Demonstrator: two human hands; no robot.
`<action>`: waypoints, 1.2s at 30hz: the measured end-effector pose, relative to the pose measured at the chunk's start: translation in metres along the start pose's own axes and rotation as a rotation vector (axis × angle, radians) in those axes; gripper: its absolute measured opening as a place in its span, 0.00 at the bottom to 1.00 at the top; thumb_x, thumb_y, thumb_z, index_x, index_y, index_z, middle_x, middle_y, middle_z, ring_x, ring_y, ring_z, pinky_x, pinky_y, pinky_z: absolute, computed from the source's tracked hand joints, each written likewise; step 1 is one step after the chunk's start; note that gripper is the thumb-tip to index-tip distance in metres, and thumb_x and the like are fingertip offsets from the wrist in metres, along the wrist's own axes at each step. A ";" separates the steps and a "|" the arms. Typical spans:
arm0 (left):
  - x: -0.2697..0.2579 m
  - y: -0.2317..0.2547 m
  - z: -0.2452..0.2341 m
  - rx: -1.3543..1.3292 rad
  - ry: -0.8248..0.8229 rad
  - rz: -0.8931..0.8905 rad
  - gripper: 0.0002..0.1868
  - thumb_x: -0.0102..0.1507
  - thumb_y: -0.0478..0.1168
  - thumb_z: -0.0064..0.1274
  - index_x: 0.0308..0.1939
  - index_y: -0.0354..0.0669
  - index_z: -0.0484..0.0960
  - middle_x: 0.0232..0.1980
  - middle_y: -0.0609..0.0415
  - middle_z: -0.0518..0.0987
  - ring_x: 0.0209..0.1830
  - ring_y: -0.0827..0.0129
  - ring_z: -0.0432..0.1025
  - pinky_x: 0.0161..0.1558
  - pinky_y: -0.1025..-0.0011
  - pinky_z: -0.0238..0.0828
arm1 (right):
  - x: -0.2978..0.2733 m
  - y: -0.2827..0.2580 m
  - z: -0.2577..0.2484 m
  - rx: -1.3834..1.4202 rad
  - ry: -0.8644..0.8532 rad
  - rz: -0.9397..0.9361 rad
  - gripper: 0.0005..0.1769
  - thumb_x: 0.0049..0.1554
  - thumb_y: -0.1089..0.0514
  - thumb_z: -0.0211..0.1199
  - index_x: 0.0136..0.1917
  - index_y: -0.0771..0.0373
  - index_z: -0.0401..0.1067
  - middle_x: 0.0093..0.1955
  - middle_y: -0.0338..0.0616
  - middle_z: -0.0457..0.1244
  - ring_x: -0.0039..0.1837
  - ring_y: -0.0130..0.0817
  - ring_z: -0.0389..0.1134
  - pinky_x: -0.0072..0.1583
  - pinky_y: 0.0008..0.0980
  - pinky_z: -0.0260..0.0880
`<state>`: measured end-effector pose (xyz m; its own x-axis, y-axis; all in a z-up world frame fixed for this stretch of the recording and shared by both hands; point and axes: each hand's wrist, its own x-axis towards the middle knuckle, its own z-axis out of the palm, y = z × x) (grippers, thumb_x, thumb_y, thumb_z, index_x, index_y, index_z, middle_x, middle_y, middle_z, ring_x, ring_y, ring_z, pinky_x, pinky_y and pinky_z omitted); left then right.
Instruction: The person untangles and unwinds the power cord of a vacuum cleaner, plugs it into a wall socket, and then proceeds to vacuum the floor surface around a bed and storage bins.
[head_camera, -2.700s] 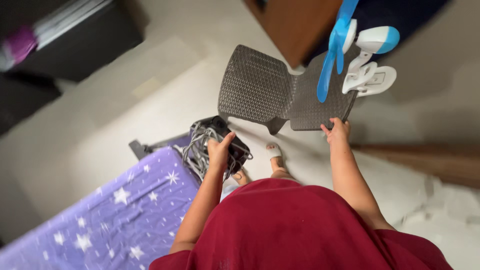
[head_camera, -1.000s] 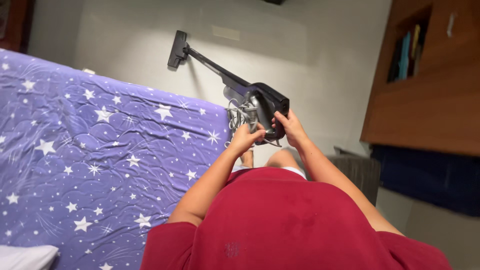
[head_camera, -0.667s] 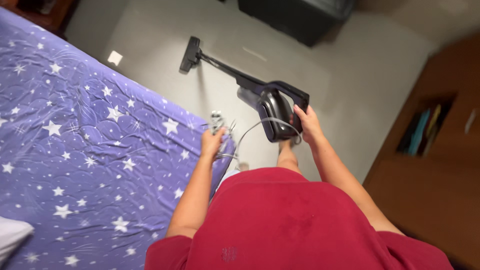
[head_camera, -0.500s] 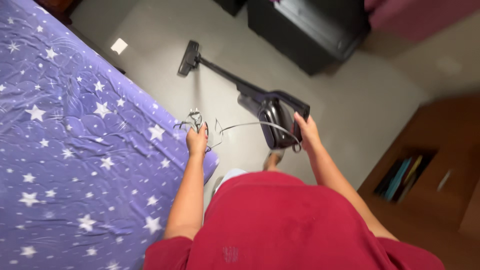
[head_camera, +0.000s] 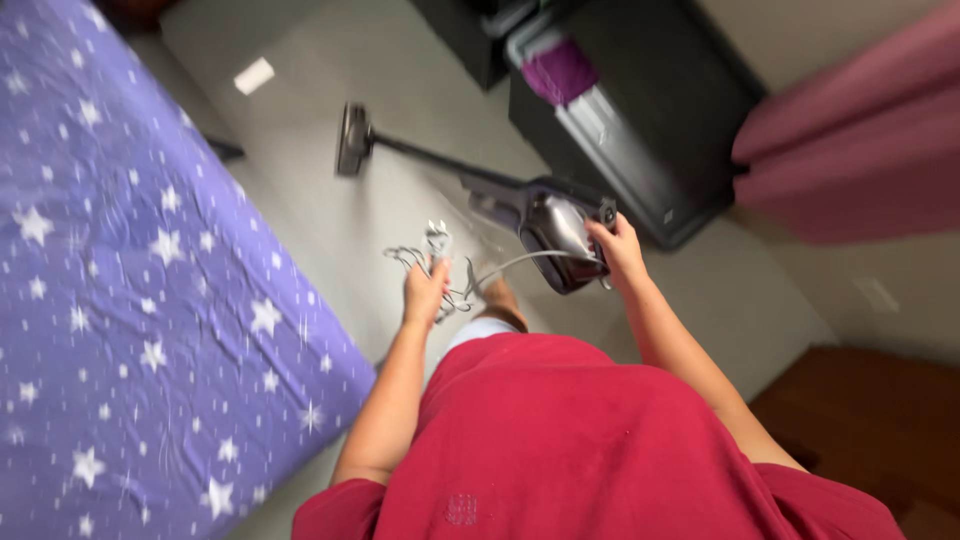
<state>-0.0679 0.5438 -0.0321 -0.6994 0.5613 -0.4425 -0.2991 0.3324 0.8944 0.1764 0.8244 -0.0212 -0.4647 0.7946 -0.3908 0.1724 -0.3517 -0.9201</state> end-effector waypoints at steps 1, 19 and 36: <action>0.015 0.006 0.013 -0.006 -0.030 -0.009 0.11 0.65 0.43 0.55 0.38 0.37 0.81 0.25 0.58 0.76 0.20 0.77 0.68 0.24 0.76 0.67 | 0.020 -0.009 -0.004 -0.025 -0.015 -0.025 0.14 0.54 0.57 0.70 0.50 0.62 0.71 0.39 0.36 0.65 0.41 0.24 0.64 0.43 0.26 0.67; 0.167 0.156 0.184 -0.136 0.063 -0.210 0.08 0.63 0.43 0.59 0.37 0.43 0.80 0.23 0.62 0.71 0.18 0.81 0.62 0.22 0.77 0.58 | 0.438 -0.164 0.002 -0.924 -0.082 -0.348 0.29 0.36 0.60 0.81 0.52 0.59 0.76 0.44 0.48 0.70 0.49 0.44 0.72 0.54 0.42 0.71; 0.248 0.199 0.259 -0.410 0.175 -0.114 0.13 0.67 0.43 0.56 0.50 0.39 0.82 0.44 0.59 0.81 0.45 0.78 0.73 0.50 0.74 0.69 | 0.586 -0.149 0.023 -1.380 -0.271 0.067 0.30 0.58 0.42 0.68 0.70 0.45 0.65 0.68 0.46 0.61 0.69 0.52 0.62 0.63 0.52 0.66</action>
<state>-0.1323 0.9457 0.0192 -0.7356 0.3907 -0.5534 -0.5879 0.0377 0.8080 -0.1413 1.3312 -0.1125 -0.5450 0.6215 -0.5627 0.8284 0.5027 -0.2471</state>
